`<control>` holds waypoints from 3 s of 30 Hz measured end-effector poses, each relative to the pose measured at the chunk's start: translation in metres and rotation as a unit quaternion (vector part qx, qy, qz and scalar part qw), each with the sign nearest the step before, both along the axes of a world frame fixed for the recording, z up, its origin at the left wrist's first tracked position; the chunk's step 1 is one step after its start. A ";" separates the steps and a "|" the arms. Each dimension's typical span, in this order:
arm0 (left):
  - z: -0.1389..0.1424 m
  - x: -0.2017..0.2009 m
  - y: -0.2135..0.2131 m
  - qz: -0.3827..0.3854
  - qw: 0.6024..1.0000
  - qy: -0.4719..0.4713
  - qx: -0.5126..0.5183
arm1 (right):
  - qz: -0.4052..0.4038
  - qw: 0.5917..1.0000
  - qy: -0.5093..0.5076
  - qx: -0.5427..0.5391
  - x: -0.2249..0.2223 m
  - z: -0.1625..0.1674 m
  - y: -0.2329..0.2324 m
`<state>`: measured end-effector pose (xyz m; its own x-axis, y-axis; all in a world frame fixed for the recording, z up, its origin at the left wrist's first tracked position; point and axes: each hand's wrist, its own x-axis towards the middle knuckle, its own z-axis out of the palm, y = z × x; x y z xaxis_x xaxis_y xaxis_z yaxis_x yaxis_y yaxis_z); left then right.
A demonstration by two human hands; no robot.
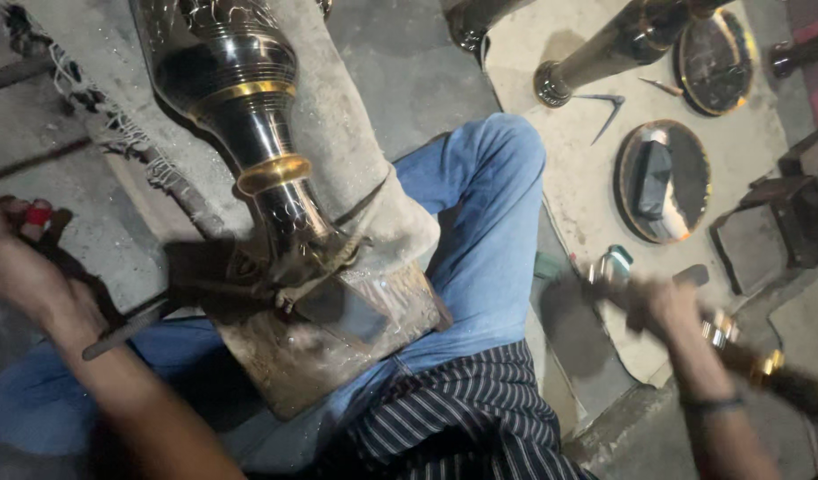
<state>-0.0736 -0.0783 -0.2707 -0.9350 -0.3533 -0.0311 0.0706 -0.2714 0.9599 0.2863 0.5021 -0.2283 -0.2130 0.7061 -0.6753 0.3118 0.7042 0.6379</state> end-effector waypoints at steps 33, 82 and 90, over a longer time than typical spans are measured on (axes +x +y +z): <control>0.024 0.020 -0.017 0.028 0.994 0.101 -0.015 | 0.153 0.645 0.700 -0.264 -0.186 0.054 -0.117; 0.053 0.268 0.067 -0.220 0.870 0.337 -0.285 | -0.173 0.512 0.514 -0.666 -0.039 0.025 -0.270; 0.043 0.303 0.120 -0.218 0.776 0.320 -0.497 | -0.495 0.328 0.452 -0.666 -0.036 0.006 -0.266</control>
